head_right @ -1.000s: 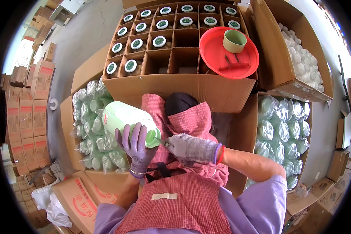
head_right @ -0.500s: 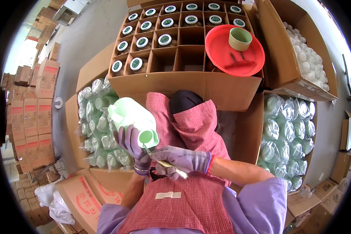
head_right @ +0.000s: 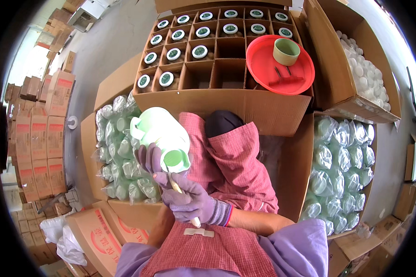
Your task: The person assembles light green thermos flasks by inserting inner components, screwing on lids, and attaching handles. The person then places the completed units into plastic bags and stacks them in a cardboard box.
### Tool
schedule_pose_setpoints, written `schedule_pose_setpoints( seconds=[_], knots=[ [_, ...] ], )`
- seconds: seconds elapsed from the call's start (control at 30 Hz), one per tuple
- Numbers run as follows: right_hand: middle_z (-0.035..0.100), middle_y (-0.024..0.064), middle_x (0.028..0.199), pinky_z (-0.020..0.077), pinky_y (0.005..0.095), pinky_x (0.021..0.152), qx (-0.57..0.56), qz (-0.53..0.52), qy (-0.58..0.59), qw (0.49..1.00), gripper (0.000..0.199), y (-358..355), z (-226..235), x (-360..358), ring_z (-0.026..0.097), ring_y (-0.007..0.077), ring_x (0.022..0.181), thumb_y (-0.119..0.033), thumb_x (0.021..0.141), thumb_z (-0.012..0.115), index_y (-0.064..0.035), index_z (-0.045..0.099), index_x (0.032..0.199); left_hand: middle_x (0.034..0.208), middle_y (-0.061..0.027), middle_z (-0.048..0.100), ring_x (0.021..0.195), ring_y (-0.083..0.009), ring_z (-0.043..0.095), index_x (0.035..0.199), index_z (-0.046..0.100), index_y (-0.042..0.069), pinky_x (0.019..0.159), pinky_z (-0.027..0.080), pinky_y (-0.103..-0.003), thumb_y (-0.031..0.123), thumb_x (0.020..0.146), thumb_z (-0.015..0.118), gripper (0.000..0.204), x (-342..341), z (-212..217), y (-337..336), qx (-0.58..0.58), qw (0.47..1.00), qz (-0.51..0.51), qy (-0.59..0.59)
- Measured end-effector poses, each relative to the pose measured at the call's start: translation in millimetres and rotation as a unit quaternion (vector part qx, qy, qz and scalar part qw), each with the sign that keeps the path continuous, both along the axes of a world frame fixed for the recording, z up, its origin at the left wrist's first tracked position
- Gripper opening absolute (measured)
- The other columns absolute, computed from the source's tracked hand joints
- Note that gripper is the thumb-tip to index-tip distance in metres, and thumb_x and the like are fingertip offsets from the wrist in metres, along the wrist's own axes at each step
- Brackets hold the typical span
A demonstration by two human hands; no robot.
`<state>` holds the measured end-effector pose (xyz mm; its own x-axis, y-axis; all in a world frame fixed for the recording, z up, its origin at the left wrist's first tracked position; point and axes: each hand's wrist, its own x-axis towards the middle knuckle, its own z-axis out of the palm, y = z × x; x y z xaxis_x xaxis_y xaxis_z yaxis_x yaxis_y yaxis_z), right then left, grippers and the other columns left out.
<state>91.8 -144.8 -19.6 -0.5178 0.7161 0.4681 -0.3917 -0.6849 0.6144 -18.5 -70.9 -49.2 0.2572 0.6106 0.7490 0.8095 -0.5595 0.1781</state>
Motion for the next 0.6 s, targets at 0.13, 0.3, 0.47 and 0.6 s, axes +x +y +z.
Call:
schedule_pose_setpoints(
  seconds=[0.13,0.3,0.47,0.6],
  knots=[
    [0.049,0.0029,0.074,0.0351,0.0248,0.043,0.009,0.075,-0.335,0.939,0.044,5.7,13.8,32.7,0.039,0.0089,0.047,-0.034,0.107,0.037,-0.0076,0.041,0.142,0.131,-0.0100,0.055,0.128,-0.0364,0.046,0.126,0.055,0.007,0.113,0.028,-0.061,0.055,0.100,0.034,0.059,-4.6,8.5,14.5,0.003,0.999,-0.036,-0.037],
    [0.056,0.0044,0.073,0.0473,0.0317,0.048,0.147,0.050,-0.685,0.712,0.035,21.0,55.4,69.9,0.055,0.0132,0.053,-0.029,0.105,0.043,-0.0013,0.053,0.124,0.130,-0.0118,0.055,0.129,-0.0366,0.045,0.126,0.056,0.005,0.113,0.028,-0.061,0.063,0.094,0.042,0.067,-8.2,26.3,17.7,-0.048,0.998,-0.050,0.001],
    [0.062,0.0139,0.071,0.0533,0.0379,0.055,0.321,-0.164,-0.894,0.266,0.025,30.0,72.6,114.9,0.067,0.0284,0.063,-0.024,0.098,0.054,-0.0042,0.058,0.113,0.140,-0.0127,0.046,0.129,-0.0296,0.045,0.141,0.042,0.003,0.113,0.033,-0.044,0.024,0.065,0.089,0.092,-18.4,51.0,28.2,-0.210,0.945,-0.012,-0.252],
    [0.065,0.0206,0.089,0.0537,0.0445,0.070,0.202,-0.270,-0.914,-0.226,0.026,89.3,39.5,194.4,0.066,0.0382,0.080,-0.018,0.090,0.063,-0.0090,0.061,0.115,0.145,-0.0130,0.045,0.132,-0.0291,0.044,0.146,0.039,0.004,0.113,0.035,-0.046,0.021,0.094,0.057,0.057,-55.8,51.7,42.3,-0.173,0.797,-0.087,-0.572]
  ],
)
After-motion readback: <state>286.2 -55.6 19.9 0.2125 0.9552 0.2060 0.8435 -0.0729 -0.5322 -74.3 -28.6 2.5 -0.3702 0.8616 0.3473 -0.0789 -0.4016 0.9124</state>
